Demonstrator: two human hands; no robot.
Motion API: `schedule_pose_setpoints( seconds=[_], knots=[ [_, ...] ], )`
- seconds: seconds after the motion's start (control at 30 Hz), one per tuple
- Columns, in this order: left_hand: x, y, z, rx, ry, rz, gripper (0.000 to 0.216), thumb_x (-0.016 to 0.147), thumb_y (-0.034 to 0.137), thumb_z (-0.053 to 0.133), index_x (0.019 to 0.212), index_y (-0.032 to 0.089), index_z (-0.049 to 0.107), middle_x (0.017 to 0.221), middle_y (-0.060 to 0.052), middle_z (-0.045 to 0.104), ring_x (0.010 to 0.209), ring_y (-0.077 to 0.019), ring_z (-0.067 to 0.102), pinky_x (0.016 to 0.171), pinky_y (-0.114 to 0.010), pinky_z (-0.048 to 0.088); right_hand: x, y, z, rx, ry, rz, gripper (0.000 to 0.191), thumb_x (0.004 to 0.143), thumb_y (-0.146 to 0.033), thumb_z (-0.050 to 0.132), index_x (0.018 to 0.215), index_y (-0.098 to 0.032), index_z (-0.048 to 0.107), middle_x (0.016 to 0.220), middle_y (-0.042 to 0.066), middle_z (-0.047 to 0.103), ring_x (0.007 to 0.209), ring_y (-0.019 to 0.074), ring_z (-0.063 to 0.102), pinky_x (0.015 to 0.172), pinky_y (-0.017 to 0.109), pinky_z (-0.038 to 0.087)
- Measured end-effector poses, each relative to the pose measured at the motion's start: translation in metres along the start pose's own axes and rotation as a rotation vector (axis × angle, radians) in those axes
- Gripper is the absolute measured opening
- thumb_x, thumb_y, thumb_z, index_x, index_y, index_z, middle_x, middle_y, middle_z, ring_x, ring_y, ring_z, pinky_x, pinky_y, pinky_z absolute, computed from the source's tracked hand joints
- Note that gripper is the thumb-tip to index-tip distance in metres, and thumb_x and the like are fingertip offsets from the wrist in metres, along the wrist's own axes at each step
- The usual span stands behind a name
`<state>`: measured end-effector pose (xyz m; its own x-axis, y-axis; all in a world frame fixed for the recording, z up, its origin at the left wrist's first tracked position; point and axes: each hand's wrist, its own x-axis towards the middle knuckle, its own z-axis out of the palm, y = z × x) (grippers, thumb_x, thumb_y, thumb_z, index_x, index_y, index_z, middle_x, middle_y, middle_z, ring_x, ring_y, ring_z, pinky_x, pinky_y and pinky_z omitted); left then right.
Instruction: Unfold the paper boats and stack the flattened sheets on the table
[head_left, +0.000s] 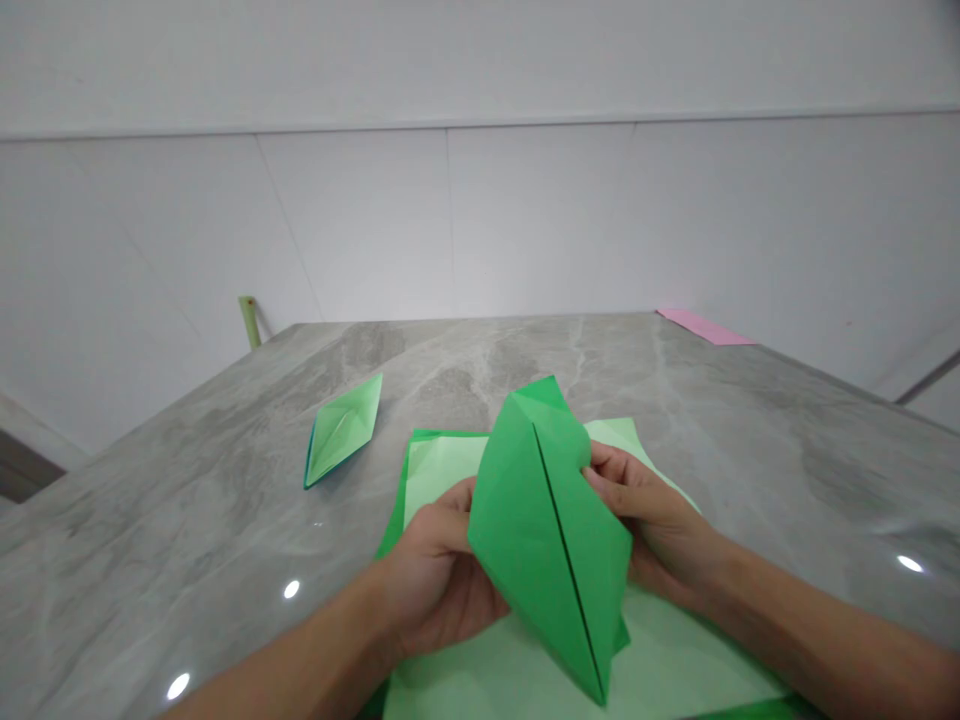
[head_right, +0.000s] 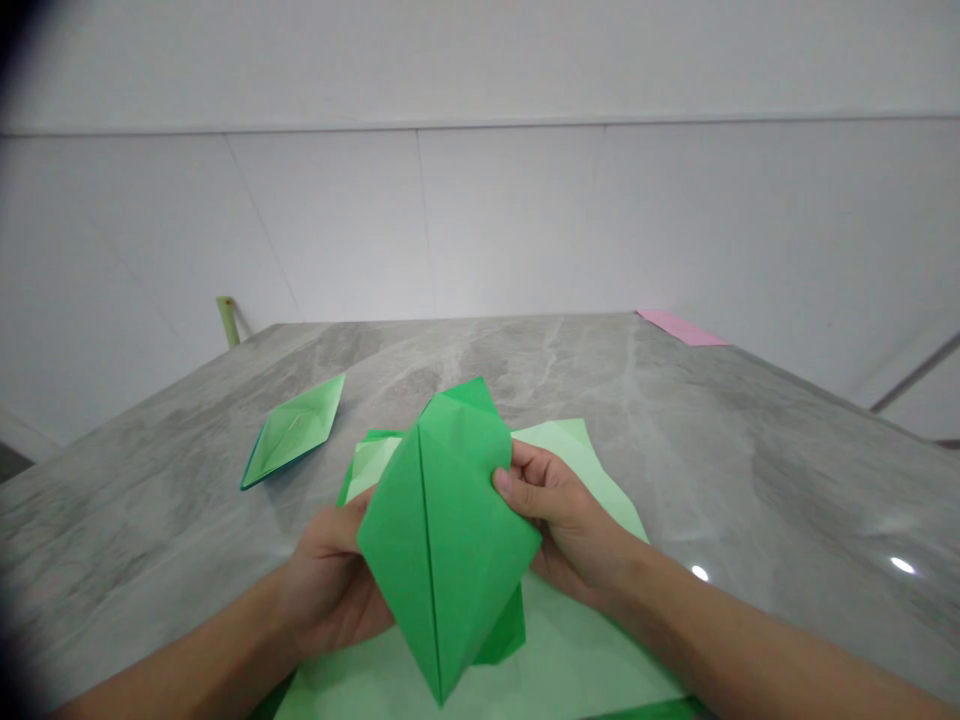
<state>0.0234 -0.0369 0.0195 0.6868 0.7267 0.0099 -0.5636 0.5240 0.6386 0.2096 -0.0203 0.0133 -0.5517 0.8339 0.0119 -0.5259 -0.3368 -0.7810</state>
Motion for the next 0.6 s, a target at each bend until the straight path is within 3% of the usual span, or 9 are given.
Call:
schedule_pose_setpoints(
  seconds=[0.13, 0.3, 0.43, 0.6],
  knots=[
    [0.0042, 0.0038, 0.0003, 0.006, 0.039, 0.044, 0.019, 0.069, 0.016, 0.066, 0.087, 0.013, 0.074, 0.080, -0.009, 0.073, 0.092, -0.0282, 0.071, 0.093, -0.044, 0.053, -0.0009, -0.0028, -0.0021, 0.006, 0.014, -0.012, 0.022, 0.077, -0.028, 0.081, 0.097, -0.021, 0.076, 0.085, 0.004, 0.078, 0.064, 0.0114, 0.071, 0.071, 0.023, 0.057],
    [0.0044, 0.0091, 0.0026, 0.025, 0.065, 0.091, 0.019, 0.071, 0.015, 0.061, 0.086, 0.012, 0.073, 0.079, -0.009, 0.073, 0.095, -0.0279, 0.071, 0.096, -0.044, 0.051, 0.0002, -0.0058, -0.0024, -0.049, 0.094, -0.020, 0.030, 0.074, -0.032, 0.083, 0.100, -0.019, 0.075, 0.093, 0.008, 0.078, 0.085, 0.0209, 0.074, 0.086, 0.035, 0.056],
    [-0.0013, 0.0101, 0.0005, 0.028, 0.008, 0.057, 0.018, 0.068, 0.020, 0.067, 0.085, 0.015, 0.074, 0.076, -0.006, 0.073, 0.085, -0.0259, 0.072, 0.090, -0.041, 0.053, 0.0013, -0.0038, -0.0032, -0.057, 0.079, -0.013, 0.031, 0.074, -0.031, 0.083, 0.100, -0.018, 0.074, 0.090, 0.007, 0.077, 0.076, 0.0172, 0.073, 0.076, 0.029, 0.056],
    [-0.0037, 0.0098, -0.0006, 0.126, -0.003, -0.003, 0.012, 0.065, 0.019, 0.072, 0.076, 0.016, 0.074, 0.071, -0.004, 0.071, 0.068, -0.0166, 0.067, 0.076, -0.030, 0.052, 0.0021, 0.0000, -0.0081, -0.026, 0.048, -0.009, 0.025, 0.076, -0.026, 0.083, 0.098, -0.018, 0.074, 0.078, 0.003, 0.076, 0.066, 0.0109, 0.070, 0.067, 0.020, 0.054]
  ],
)
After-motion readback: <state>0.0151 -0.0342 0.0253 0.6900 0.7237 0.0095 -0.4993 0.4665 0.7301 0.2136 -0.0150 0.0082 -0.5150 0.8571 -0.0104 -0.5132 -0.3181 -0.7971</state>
